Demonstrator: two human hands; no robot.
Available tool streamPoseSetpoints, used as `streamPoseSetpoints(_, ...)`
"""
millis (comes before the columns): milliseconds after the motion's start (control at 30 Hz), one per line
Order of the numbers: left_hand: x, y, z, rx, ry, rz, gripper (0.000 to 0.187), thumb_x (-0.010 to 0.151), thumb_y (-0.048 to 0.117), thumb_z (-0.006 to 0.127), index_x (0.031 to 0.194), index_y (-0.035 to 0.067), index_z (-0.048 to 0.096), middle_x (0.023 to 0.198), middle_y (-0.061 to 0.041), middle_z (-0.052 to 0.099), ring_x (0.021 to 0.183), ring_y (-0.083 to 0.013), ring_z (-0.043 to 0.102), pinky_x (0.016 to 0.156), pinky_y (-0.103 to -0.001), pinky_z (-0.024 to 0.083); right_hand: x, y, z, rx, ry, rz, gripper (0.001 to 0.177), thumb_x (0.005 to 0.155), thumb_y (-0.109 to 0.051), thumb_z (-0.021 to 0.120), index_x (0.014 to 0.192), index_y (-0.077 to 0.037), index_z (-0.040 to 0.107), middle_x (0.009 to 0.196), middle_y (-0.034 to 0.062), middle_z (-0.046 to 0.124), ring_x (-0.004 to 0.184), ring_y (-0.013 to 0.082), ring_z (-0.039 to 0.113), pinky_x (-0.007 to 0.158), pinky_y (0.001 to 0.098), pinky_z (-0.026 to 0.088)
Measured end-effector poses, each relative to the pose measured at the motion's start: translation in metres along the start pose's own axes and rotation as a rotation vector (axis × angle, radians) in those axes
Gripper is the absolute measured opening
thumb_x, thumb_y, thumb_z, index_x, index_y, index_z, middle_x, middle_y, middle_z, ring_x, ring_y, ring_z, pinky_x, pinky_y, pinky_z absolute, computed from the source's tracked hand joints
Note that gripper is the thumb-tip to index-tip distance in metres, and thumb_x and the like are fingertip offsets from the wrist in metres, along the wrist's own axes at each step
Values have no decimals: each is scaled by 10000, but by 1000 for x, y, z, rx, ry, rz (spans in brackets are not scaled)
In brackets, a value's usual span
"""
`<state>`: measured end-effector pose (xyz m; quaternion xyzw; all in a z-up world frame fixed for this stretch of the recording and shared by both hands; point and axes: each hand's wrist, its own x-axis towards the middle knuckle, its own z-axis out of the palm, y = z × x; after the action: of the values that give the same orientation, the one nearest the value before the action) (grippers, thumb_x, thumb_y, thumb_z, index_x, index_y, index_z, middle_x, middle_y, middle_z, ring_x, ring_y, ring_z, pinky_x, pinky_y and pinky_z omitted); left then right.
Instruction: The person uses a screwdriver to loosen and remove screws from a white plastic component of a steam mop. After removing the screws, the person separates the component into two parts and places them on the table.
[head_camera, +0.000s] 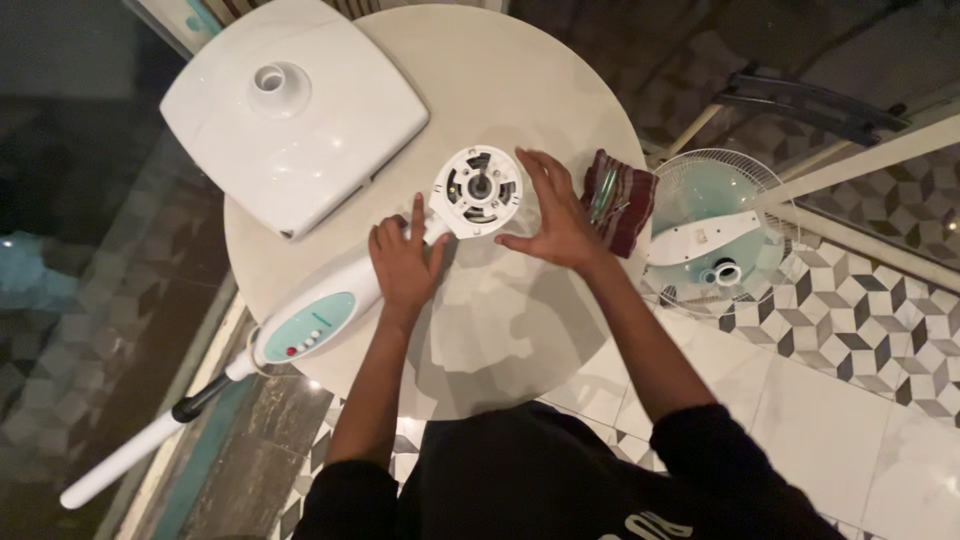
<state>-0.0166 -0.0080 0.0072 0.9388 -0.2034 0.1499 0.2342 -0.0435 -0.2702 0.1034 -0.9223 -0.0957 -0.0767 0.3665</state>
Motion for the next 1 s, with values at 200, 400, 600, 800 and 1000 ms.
streamPoseSetpoints(200, 3, -1, -7, -39, 20, 41, 644, 966, 485, 656, 1459, 81, 565, 1118, -161, 539, 1087, -328, 534, 1046, -547, 385, 48, -24, -6, -194, -257, -45, 1468, 423, -303, 1027, 1612, -177, 175, 1604, 238, 242, 1442, 470, 308, 1129, 511, 382)
streamPoseSetpoints(400, 12, -3, -22, -185, -13, 14, 525, 935, 442, 735, 1287, 58, 673, 1061, -163, 528, 1028, -336, 521, 913, -485, 436, 59, -27, 8, -211, -347, 132, 1418, 446, -225, 995, 1620, -203, 200, 1566, 155, 343, 1342, 372, 497, 998, 451, 521)
streamPoseSetpoints(600, 33, -6, -19, -236, -213, -28, 608, 725, 412, 854, 1151, 48, 620, 1077, -173, 568, 977, -357, 594, 828, -478, 502, 48, -33, 10, -231, -253, 121, 1294, 454, -216, 997, 1541, -132, 300, 1492, 172, 387, 1319, 387, 502, 958, 459, 530)
streamPoseSetpoints(800, 29, -8, -1, -176, -288, 86, 726, 733, 330, 891, 1336, 66, 585, 1055, -155, 670, 892, -342, 682, 718, -464, 556, 27, -35, 14, -238, -154, 118, 1274, 457, -240, 986, 1536, -129, 318, 1472, 174, 402, 1303, 412, 505, 964, 474, 537)
streamPoseSetpoints(1000, 21, -19, 3, -210, -345, 146, 835, 701, 306, 907, 1408, 75, 528, 984, -156, 703, 877, -341, 699, 725, -450, 569, 6, -46, 13, -231, -147, 243, 1277, 442, -262, 984, 1536, -143, 337, 1481, 165, 422, 1287, 396, 537, 936, 481, 534)
